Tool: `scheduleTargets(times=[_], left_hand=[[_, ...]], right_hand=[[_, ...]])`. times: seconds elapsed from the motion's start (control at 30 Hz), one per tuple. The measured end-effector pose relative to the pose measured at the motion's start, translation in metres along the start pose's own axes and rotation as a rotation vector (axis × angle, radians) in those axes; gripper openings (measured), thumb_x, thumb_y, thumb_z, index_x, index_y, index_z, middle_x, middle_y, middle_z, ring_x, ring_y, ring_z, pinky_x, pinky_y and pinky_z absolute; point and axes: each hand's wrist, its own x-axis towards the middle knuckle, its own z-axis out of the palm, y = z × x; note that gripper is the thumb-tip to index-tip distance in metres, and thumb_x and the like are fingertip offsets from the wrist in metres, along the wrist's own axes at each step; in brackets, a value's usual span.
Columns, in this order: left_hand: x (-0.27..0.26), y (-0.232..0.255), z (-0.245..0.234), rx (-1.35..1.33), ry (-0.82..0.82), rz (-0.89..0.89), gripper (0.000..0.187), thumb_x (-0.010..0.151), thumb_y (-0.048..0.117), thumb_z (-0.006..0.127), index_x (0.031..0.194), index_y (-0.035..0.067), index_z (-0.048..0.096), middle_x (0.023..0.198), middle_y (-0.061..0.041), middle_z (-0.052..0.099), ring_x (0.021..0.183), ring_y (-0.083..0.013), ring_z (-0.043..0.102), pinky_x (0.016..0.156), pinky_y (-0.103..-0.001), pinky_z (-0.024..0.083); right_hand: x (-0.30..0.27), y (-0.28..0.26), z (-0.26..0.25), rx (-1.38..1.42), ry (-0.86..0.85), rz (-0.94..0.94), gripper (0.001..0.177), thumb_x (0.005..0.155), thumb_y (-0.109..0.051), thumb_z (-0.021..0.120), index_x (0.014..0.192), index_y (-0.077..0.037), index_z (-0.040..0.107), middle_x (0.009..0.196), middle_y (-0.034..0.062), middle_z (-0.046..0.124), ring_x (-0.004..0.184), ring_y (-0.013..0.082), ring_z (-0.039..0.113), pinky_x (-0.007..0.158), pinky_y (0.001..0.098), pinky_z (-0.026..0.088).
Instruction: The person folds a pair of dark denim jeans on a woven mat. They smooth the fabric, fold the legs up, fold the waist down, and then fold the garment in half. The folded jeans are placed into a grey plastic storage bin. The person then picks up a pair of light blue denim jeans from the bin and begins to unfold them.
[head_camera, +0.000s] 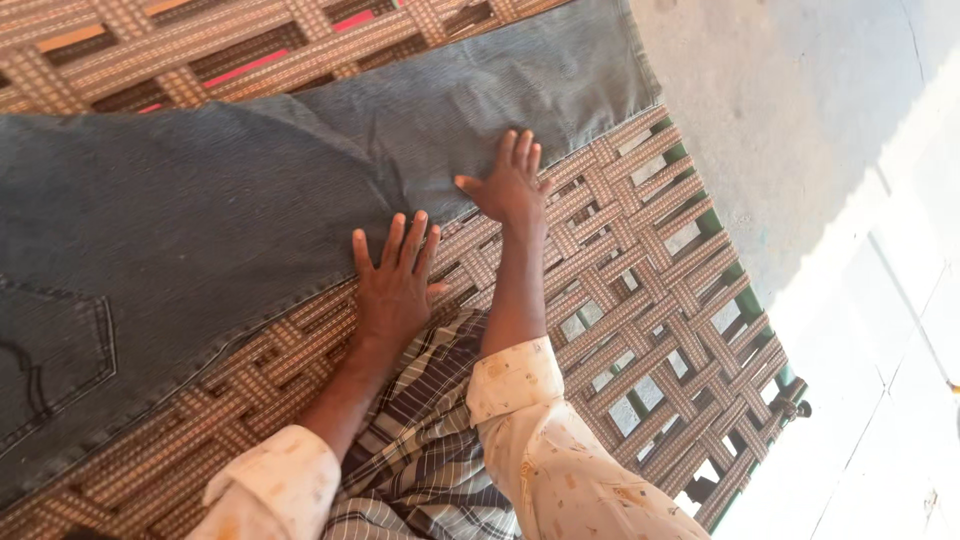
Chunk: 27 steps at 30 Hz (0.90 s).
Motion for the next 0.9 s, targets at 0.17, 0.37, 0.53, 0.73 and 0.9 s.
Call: scheduleTargets(times=[0.17, 0.37, 0.53, 0.73, 0.9], left_hand=[[-0.006, 0.015, 0.035, 0.003, 0.127, -0.001, 0.077, 0.100, 0.054, 0.060, 0.160, 0.011, 0.038, 0.169, -0.015, 0.025, 0.157, -0.0335, 0.021, 0.121, -0.070, 0.011], [-0.009, 0.014, 0.046, 0.001, 0.127, -0.004, 0.074, 0.100, 0.052, 0.061, 0.155, 0.006, 0.044, 0.166, -0.026, 0.029, 0.157, -0.0364, 0.024, 0.123, -0.067, 0.010], [-0.008, 0.012, 0.039, 0.068, 0.163, -0.015, 0.075, 0.101, 0.057, 0.056, 0.156, 0.007, 0.043, 0.166, -0.022, 0.030, 0.156, -0.0343, 0.026, 0.124, -0.064, 0.011], [-0.009, 0.009, 0.044, 0.070, 0.210, -0.005, 0.073, 0.104, 0.057, 0.052, 0.157, 0.008, 0.042, 0.166, -0.024, 0.031, 0.156, -0.0343, 0.027, 0.125, -0.064, 0.011], [-0.009, 0.008, 0.050, 0.049, 0.213, -0.012, 0.074, 0.103, 0.057, 0.051, 0.158, 0.010, 0.041, 0.165, -0.024, 0.032, 0.156, -0.0353, 0.026, 0.126, -0.061, 0.011]], right_hand=[[0.033, 0.056, -0.016, 0.363, 0.408, 0.333, 0.086, 0.086, -0.043, 0.079, 0.149, 0.000, 0.038, 0.146, 0.0240, 0.048, 0.128, 0.0383, 0.055, 0.102, 0.0520, 0.052], [0.086, 0.111, -0.002, 1.202, 0.572, 0.555, 0.032, 0.089, -0.019, 0.078, 0.110, 0.004, 0.070, 0.087, 0.0119, 0.065, 0.061, 0.0131, 0.059, 0.050, 0.0252, 0.051], [0.106, 0.113, -0.014, 1.346, 0.666, 0.527, 0.031, 0.091, -0.015, 0.079, 0.105, 0.008, 0.062, 0.078, 0.0109, 0.057, 0.054, 0.0151, 0.050, 0.042, 0.0304, 0.042], [0.136, 0.131, -0.055, 1.381, 0.557, 0.573, 0.039, 0.091, -0.017, 0.076, 0.118, 0.005, 0.060, 0.109, 0.0182, 0.065, 0.088, 0.0287, 0.072, 0.069, 0.0415, 0.066], [0.155, 0.149, -0.060, 1.926, 0.279, 0.372, 0.046, 0.090, -0.024, 0.064, 0.129, -0.003, 0.053, 0.129, 0.0240, 0.066, 0.114, 0.0412, 0.071, 0.091, 0.0602, 0.060]])
